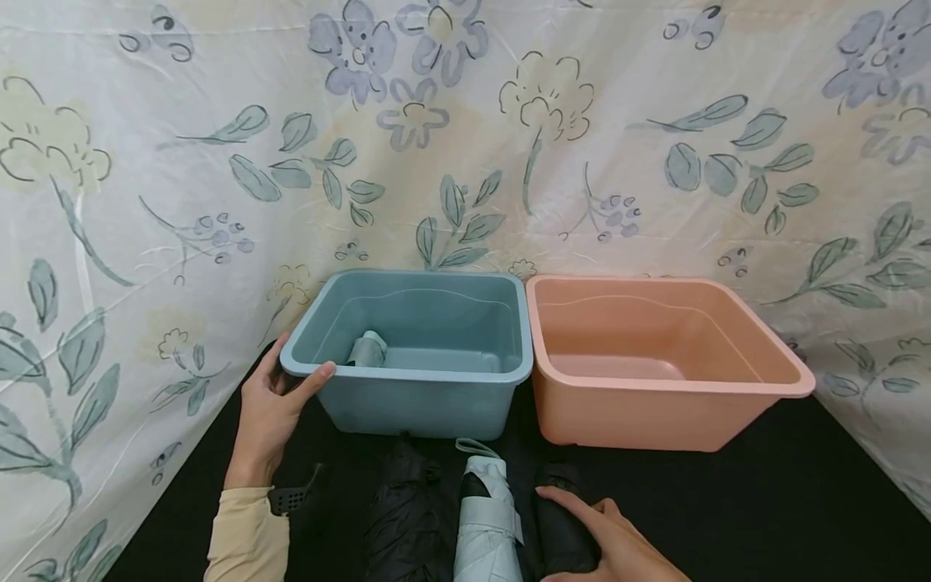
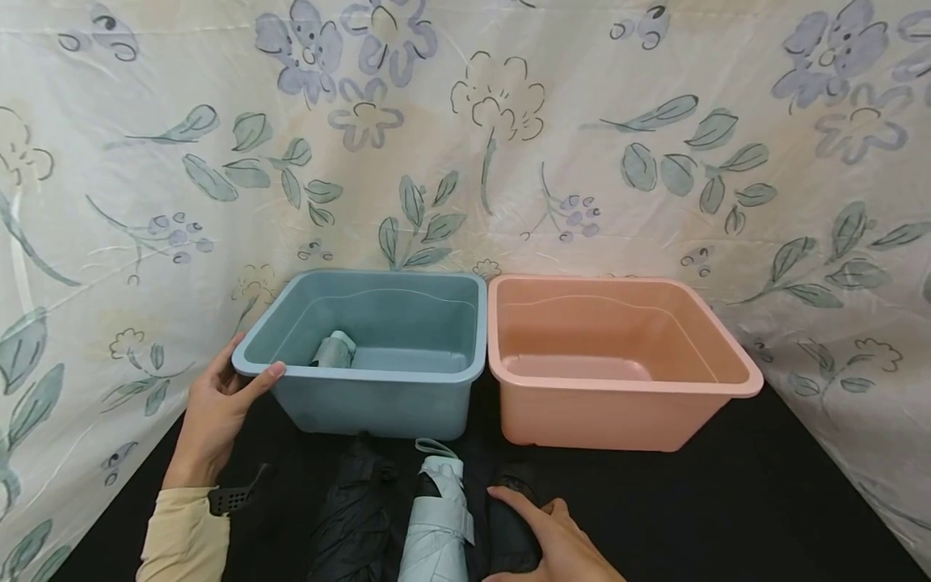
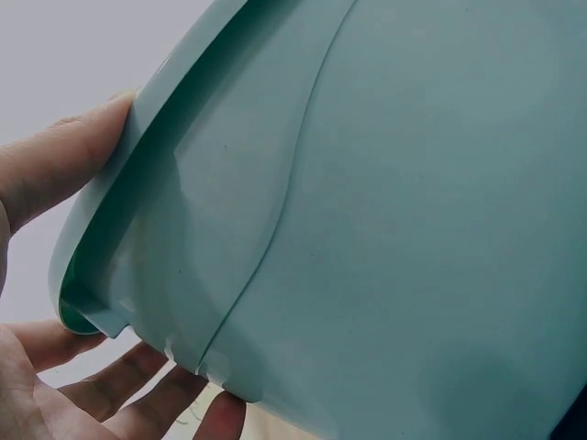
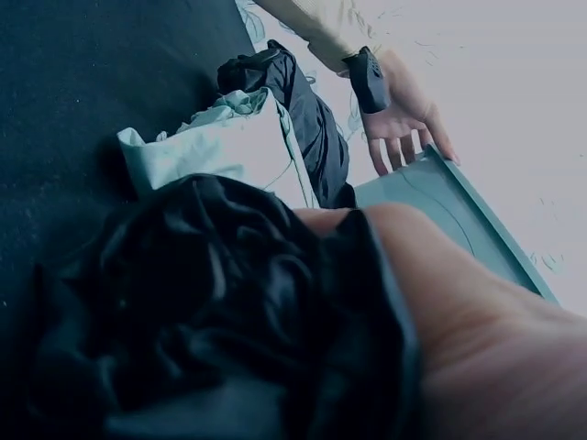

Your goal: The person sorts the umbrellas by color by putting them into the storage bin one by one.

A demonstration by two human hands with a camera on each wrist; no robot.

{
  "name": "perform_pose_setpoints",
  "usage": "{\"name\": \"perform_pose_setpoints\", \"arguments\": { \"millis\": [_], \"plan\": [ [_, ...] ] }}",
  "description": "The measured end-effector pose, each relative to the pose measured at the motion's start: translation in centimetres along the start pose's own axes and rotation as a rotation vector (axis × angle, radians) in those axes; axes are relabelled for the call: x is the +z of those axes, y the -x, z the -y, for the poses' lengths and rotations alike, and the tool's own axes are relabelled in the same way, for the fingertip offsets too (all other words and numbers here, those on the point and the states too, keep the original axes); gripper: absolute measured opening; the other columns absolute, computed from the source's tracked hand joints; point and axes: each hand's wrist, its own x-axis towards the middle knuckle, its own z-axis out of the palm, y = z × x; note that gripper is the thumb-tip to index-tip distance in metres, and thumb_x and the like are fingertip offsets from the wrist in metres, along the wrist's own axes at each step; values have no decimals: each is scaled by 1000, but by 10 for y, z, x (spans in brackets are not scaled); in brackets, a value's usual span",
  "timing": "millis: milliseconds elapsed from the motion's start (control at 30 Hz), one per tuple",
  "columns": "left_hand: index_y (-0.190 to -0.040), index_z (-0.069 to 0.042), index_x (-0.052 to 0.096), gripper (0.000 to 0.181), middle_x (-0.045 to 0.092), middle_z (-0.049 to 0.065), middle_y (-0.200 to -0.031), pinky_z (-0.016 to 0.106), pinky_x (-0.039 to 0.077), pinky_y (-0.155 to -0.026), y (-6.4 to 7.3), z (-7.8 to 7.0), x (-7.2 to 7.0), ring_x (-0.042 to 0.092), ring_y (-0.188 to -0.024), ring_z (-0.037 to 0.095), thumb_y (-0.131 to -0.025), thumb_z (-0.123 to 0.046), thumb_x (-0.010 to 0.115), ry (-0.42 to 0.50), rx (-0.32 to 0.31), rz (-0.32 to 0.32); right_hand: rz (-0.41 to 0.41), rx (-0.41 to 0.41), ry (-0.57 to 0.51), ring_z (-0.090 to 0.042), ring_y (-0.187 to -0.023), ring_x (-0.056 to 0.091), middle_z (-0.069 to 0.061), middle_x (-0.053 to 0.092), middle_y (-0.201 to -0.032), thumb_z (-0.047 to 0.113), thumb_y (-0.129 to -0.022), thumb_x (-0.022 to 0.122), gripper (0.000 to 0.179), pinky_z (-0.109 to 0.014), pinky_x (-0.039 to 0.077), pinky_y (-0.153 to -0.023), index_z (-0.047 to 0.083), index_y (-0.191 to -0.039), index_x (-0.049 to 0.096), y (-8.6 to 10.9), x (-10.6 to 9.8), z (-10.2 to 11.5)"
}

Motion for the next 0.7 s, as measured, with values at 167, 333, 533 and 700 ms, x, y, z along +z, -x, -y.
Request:
{"name": "perform_pose_setpoints", "arguments": {
  "millis": [167,333,533,700],
  "plan": [
    [-163,-16,21,90,30,11,-162,20,42,-104,0,-1,0,33,-147,30,-93,-23,77,0,-13,4,-23,-21,16,-18,-84,40,-12,50,-118,37,-83,85,86,-27,37,-62,27,-155,40,-1,2,-2],
    [-163,-16,22,89,30,11,-162,22,42,-105,0,-1,-2,33,-147,29,-93,-23,77,-6,-15,1,-67,-10,16,-20,-85,41,-11,50,-116,40,-78,89,85,-27,37,-62,28,-150,44,-4,4,-1],
    [-163,-16,22,89,31,12,-162,15,43,-100,1,0,-1,33,-147,29,-93,-22,77,3,-10,0,-89,-46,-52,-18,-104,49,-13,51,-131,32,-79,90,80,-33,44,-77,27,-147,48,-3,0,4],
    [-163,-16,23,88,32,12,-161,14,43,-100,1,0,0,34,-147,29,-93,-22,77,1,3,0,-66,-29,-186,-10,-119,45,-11,42,-147,20,-83,84,76,-39,45,-88,28,-148,46,0,-12,9]
  ]
}}
